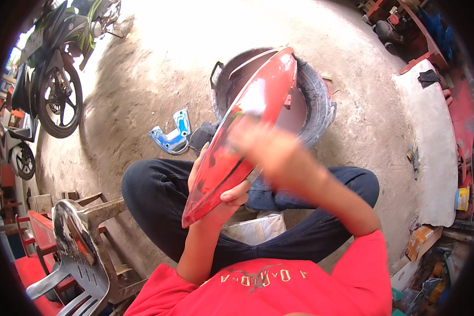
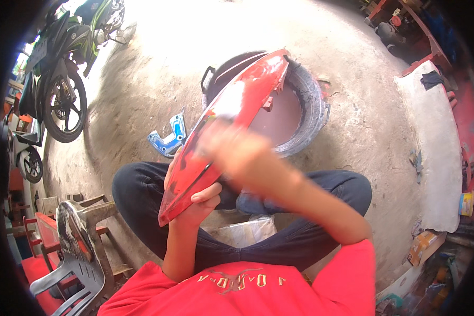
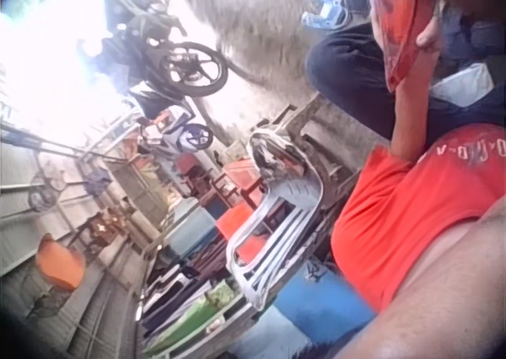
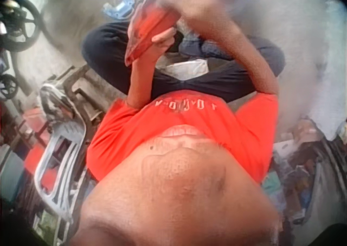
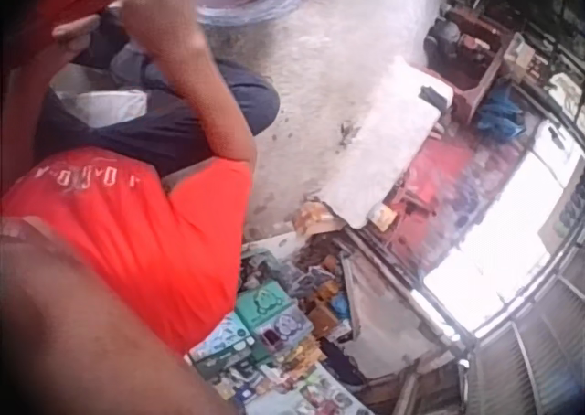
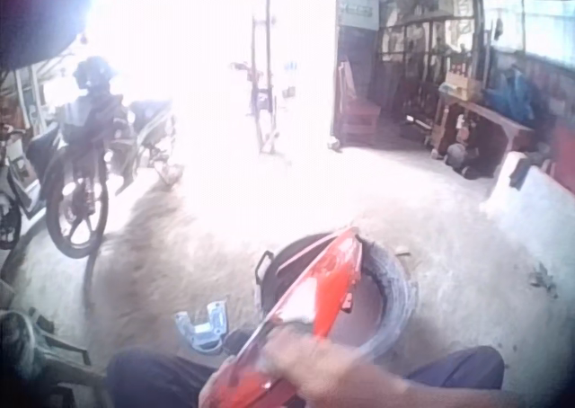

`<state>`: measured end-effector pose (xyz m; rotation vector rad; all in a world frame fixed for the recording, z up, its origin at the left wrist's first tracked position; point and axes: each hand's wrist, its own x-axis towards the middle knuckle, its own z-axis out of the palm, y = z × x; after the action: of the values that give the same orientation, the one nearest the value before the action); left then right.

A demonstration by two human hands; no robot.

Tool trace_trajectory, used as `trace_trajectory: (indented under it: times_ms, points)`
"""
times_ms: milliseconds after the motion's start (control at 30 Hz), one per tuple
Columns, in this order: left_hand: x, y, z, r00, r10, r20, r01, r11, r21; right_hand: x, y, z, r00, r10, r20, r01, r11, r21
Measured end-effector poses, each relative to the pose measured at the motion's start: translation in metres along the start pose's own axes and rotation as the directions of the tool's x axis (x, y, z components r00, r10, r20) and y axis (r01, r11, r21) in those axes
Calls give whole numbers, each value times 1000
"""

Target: The person holds a red motorcycle fairing and sands its surface with a piece of sandpaper, occasionally dipping the sandpaper into a bucket of water.

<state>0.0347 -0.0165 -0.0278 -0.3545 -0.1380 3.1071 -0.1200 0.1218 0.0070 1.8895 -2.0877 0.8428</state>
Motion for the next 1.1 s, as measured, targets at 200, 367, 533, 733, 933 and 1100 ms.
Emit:
trace_trajectory:
  times_ms: [200, 367, 533, 733, 933, 1100]
  points:
    - [-2, -1, 4, 993, -31, 113, 33, 999, -11, 2, -25, -3, 999, -27, 43, 26, 999, 23]
    - [0, -4, 10, 1000, 14, 1, -14, 999, 33, 6, -12, -7, 994, 99, 34, -97, 994, -54]
    - [-2, -6, 13, 992, 78, -100, -78, 997, 7, 0, -28, 1, 1000, -9, 5, 9, 998, -63]
    - [-1, -4, 4, 998, 1, 58, -2, 1000, 27, 7, -4, -2, 981, 193, -24, -194, 978, -71]
    - [6, -1, -2, 969, 102, 225, -101, 995, -17, 3, -50, 1, 985, -172, 27, 172, 985, 1]
    - [-2, -4, 1, 999, -8, 35, 8, 1000, 4, 15, -9, -7, 981, 182, 63, -177, 981, -82]
